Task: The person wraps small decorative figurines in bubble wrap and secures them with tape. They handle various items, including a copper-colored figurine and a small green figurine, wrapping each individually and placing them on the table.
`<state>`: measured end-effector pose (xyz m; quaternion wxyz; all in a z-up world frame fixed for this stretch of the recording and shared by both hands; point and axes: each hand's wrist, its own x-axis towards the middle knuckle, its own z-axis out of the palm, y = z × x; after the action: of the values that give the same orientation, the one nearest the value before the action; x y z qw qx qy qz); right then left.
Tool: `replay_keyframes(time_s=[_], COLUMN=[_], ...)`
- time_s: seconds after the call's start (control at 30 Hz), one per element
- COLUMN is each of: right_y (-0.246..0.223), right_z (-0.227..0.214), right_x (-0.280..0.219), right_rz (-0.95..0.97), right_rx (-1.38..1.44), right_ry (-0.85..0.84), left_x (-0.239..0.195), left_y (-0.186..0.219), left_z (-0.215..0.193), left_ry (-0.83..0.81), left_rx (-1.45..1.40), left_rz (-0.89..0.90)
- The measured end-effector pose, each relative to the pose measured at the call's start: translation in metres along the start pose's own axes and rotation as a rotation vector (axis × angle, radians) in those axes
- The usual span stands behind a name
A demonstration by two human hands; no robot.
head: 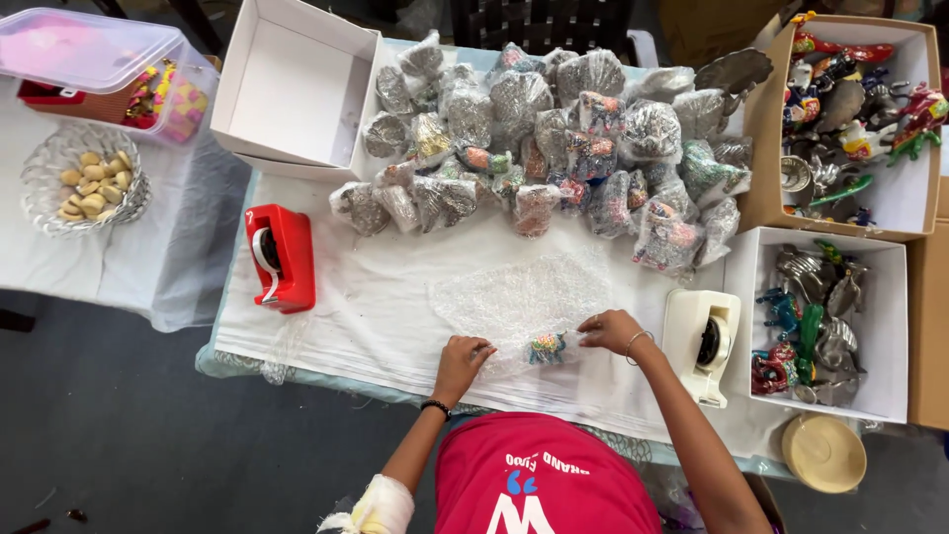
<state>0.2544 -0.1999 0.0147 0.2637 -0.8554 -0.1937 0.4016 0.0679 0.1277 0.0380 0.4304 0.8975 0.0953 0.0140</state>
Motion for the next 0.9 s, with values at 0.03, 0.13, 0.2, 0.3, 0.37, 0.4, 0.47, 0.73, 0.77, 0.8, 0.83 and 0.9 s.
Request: replay_keyframes(time_s=[0.03, 0.13, 0.2, 0.3, 0.37, 0.4, 0.47, 0.73, 0.77, 0.8, 0.83, 0.9], right_y=[0.003, 0.003, -0.013, -0.054, -0.061, -0.064, -0.048, -0.001, 0.003, 0.009, 0.008, 0.007], right_z=[-0.006, -0.018, -0.028, -0.005, 0.034, 0.054, 0.064, 0.04, 0.037, 0.036, 0.032, 0.027], right_x=[0.001, -0.013, -0.032, -0.052, -0.052, -0.054, -0.059, -0.071, -0.068, -0.069, -0.065, -0.061], right_rz=[-0.008, 0.041, 0.132, 0.057, -0.134, -0.315, -0.303, -0.281, -0.358, -0.426, -0.429, -0.436], right_rx=[-0.004, -0.012, -0.177, -0.378, -0.463, -0.542, -0.598, -0.638, -0.626, -0.613, -0.616, -0.46], right_ry=[-0.001, 0.074, 0.247, 0.467, 0.443, 0.418, 0.346, 0.417, 0.468, 0.513, 0.516, 0.539], left_x=[0.003, 0.003, 0.002, -0.013, -0.02, -0.024, -0.036, -0.046, -0.042, -0.041, -0.038, -0.032], left_y=[0.005, 0.025, 0.047, 0.021, 0.057, 0.075, 0.051, 0.01, 0.007, 0.006, 0.007, 0.009], left_z=[-0.004, -0.012, -0.017, 0.028, 0.039, 0.044, 0.06, 0.043, 0.041, 0.042, 0.037, 0.028], left_ry=[0.008, -0.087, 0.087, 0.149, 0.055, -0.05, -0.095, 0.022, -0.023, -0.076, -0.071, -0.102], left_rx=[0.002, 0.152, 0.303, 0.506, 0.53, 0.548, 0.563, 0.723, 0.755, 0.781, 0.782, 0.617], left_rz=[-0.001, -0.179, -0.106, 0.197, 0.309, 0.427, 0.302, 0.39, 0.384, 0.376, 0.377, 0.378])
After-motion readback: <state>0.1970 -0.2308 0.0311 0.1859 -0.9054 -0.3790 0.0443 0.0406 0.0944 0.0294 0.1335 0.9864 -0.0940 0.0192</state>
